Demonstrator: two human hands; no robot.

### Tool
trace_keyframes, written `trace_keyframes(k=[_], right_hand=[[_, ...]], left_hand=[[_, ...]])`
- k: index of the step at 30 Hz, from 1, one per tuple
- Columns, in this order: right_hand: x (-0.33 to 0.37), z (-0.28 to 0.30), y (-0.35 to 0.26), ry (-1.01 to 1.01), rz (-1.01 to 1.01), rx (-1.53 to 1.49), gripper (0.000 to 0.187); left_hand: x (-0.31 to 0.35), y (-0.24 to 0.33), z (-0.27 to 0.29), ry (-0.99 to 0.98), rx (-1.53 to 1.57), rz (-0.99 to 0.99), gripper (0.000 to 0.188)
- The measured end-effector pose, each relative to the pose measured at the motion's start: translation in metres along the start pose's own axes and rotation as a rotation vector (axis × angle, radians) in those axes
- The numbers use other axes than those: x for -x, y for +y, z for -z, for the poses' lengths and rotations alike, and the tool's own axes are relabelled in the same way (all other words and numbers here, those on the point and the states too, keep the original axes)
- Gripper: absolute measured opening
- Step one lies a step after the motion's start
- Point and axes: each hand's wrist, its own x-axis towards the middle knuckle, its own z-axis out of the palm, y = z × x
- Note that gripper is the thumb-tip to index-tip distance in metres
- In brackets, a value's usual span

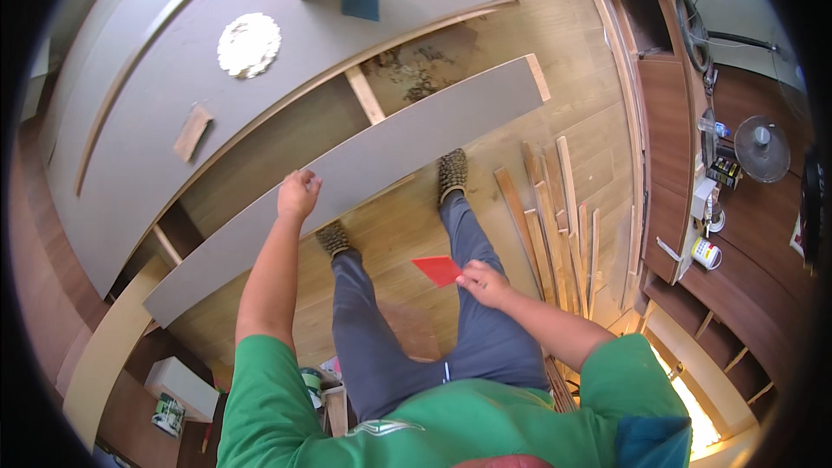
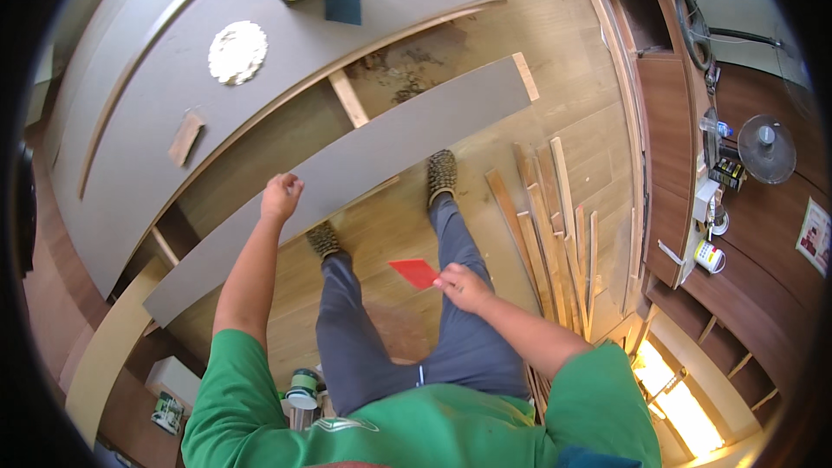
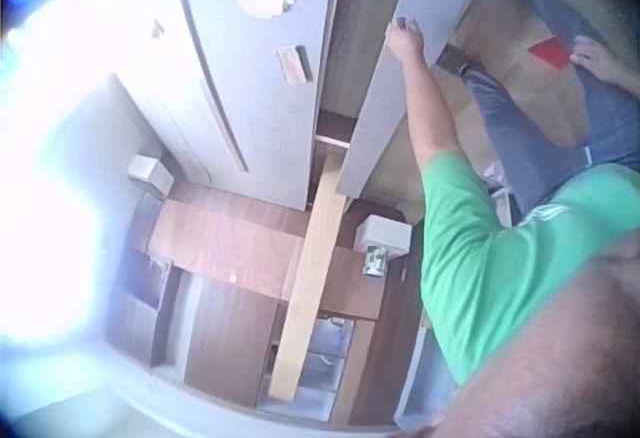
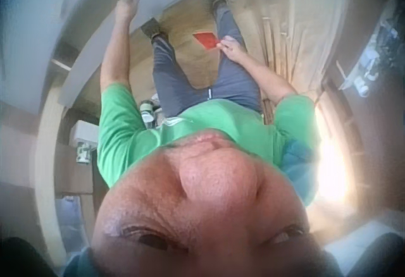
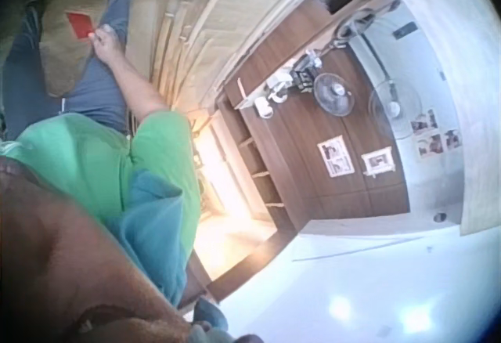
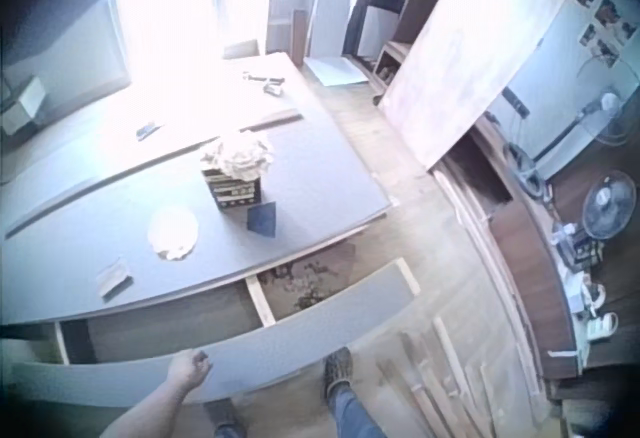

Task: The person pours liquid adhesive from a metal container onto a wooden plank and uses a red scraper to spread the adhesive across the surface.

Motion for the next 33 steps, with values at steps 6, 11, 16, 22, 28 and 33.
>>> trace_keyframes(k=[6,11,16,22,28,33], right_hand=[[-0.010,0.012,0.006,-0.025,-0.072,-0.117,0.020],[-0.006,0.026,0.007,0.007,-0.121,-0.182,0.020],[-0.004,0.024,0.012,0.023,-0.138,-0.201,0.021],[-0.004,0.026,0.015,-0.013,-0.177,-0.201,0.024],[-0.009,0.024,0.011,0.016,-0.187,-0.181,0.024],[-0.011,0.027,0.004,-0.020,-0.264,-0.211,0.024]], left_hand=[[-0.076,0.024,-0.066,0.113,0.012,0.003,0.037],[-0.087,0.023,-0.073,0.153,0.153,0.053,0.037],[-0.091,0.024,-0.076,0.183,0.171,0.036,0.037],[-0.099,0.051,-0.077,0.170,0.199,-0.015,0.038],[-0.103,0.047,-0.075,0.074,0.202,0.027,0.038],[-0.118,0.050,-0.061,0.255,0.295,-0.005,0.058]])
